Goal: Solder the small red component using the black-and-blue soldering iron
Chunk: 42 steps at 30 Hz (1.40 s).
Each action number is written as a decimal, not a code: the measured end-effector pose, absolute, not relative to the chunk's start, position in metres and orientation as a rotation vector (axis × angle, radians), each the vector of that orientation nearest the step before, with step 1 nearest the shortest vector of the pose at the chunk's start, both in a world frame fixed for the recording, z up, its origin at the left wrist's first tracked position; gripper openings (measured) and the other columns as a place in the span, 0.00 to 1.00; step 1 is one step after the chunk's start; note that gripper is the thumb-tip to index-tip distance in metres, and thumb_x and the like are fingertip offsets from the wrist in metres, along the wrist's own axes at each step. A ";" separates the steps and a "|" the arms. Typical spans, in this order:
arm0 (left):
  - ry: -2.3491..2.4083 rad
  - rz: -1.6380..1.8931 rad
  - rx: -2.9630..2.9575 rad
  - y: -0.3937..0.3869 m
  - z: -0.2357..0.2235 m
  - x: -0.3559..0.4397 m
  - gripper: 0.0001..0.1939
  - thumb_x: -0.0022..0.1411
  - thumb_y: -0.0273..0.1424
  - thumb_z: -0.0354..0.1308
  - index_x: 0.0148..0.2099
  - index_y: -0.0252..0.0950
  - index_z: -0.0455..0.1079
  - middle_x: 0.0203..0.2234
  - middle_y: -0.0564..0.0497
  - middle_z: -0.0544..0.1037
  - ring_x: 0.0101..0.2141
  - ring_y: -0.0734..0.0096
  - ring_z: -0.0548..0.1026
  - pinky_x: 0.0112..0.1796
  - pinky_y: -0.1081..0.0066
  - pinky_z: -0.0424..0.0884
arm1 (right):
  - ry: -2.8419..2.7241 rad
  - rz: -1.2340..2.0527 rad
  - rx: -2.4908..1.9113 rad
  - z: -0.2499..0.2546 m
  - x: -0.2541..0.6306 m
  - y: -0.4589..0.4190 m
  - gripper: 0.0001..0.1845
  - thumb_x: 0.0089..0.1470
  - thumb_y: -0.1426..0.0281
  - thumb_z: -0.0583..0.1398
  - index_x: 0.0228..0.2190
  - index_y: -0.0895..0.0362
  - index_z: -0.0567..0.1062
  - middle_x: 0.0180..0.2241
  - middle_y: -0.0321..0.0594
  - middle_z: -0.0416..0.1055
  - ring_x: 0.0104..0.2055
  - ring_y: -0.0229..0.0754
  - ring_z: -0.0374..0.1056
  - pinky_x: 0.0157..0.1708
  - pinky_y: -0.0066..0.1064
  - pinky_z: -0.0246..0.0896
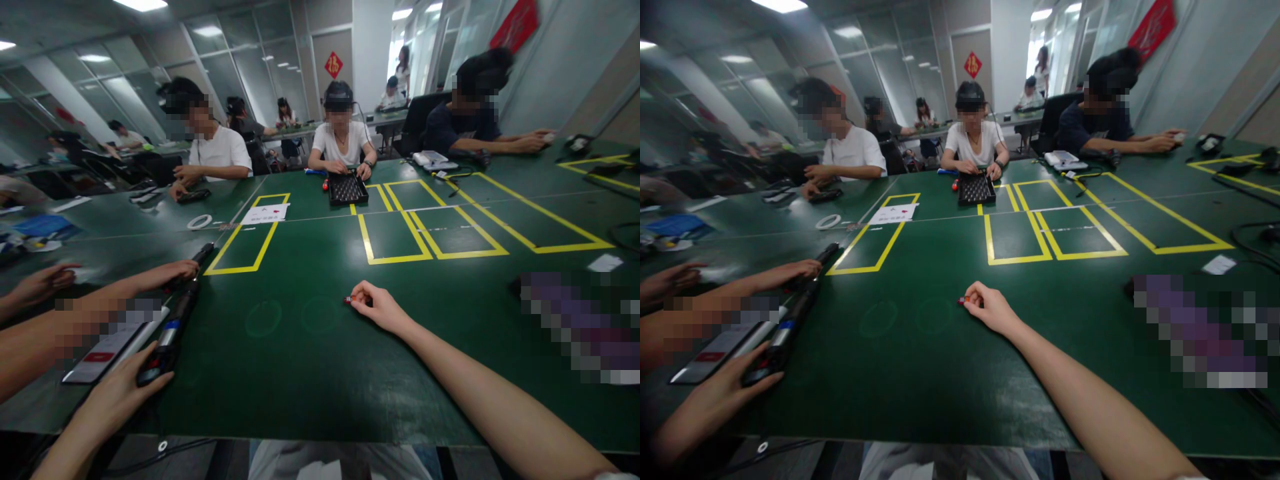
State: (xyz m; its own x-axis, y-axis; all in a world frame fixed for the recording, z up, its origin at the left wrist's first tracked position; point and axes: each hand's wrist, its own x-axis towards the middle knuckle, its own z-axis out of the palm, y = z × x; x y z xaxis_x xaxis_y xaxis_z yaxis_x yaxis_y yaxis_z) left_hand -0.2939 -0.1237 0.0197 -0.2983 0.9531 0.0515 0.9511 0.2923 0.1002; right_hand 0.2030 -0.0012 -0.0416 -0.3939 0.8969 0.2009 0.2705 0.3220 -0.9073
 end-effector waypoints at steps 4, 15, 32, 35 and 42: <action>2.499 0.209 1.822 -0.115 0.019 -0.283 0.27 0.45 0.51 0.53 0.47 0.48 0.65 0.42 0.57 0.79 0.48 0.53 0.73 0.50 0.56 0.68 | -1.863 1.058 -1.045 -0.039 0.202 -0.001 0.06 0.54 0.68 0.59 0.35 0.57 0.70 0.27 0.35 0.70 0.27 0.35 0.65 0.30 0.27 0.60; 2.279 -0.002 2.024 -0.073 0.010 -0.182 0.39 0.56 0.52 0.48 0.62 0.32 0.54 0.49 0.40 0.68 0.46 0.54 0.73 0.45 0.62 0.69 | -1.869 1.043 -1.035 -0.045 0.201 0.001 0.06 0.54 0.68 0.59 0.35 0.57 0.70 0.28 0.35 0.71 0.27 0.35 0.65 0.30 0.27 0.60; 1.881 0.033 2.442 -0.020 0.012 0.007 0.35 0.56 0.44 0.55 0.62 0.39 0.51 0.44 0.42 0.66 0.43 0.56 0.70 0.37 0.66 0.68 | -1.882 1.031 -1.000 -0.041 0.199 -0.001 0.05 0.54 0.69 0.58 0.34 0.57 0.68 0.26 0.34 0.69 0.27 0.35 0.65 0.30 0.27 0.60; 1.879 0.033 2.456 -0.018 0.008 0.016 0.35 0.57 0.44 0.54 0.62 0.39 0.49 0.44 0.43 0.65 0.44 0.57 0.69 0.38 0.66 0.68 | -1.940 0.971 -1.027 -0.043 0.196 -0.001 0.04 0.54 0.71 0.59 0.34 0.57 0.68 0.26 0.33 0.69 0.26 0.35 0.65 0.29 0.26 0.60; 1.860 0.070 2.502 -0.018 0.004 0.018 0.32 0.57 0.42 0.53 0.61 0.39 0.51 0.44 0.43 0.64 0.44 0.57 0.68 0.37 0.66 0.68 | -2.058 0.776 -1.077 -0.046 0.189 0.003 0.03 0.52 0.72 0.61 0.30 0.56 0.69 0.24 0.32 0.67 0.25 0.35 0.62 0.28 0.26 0.57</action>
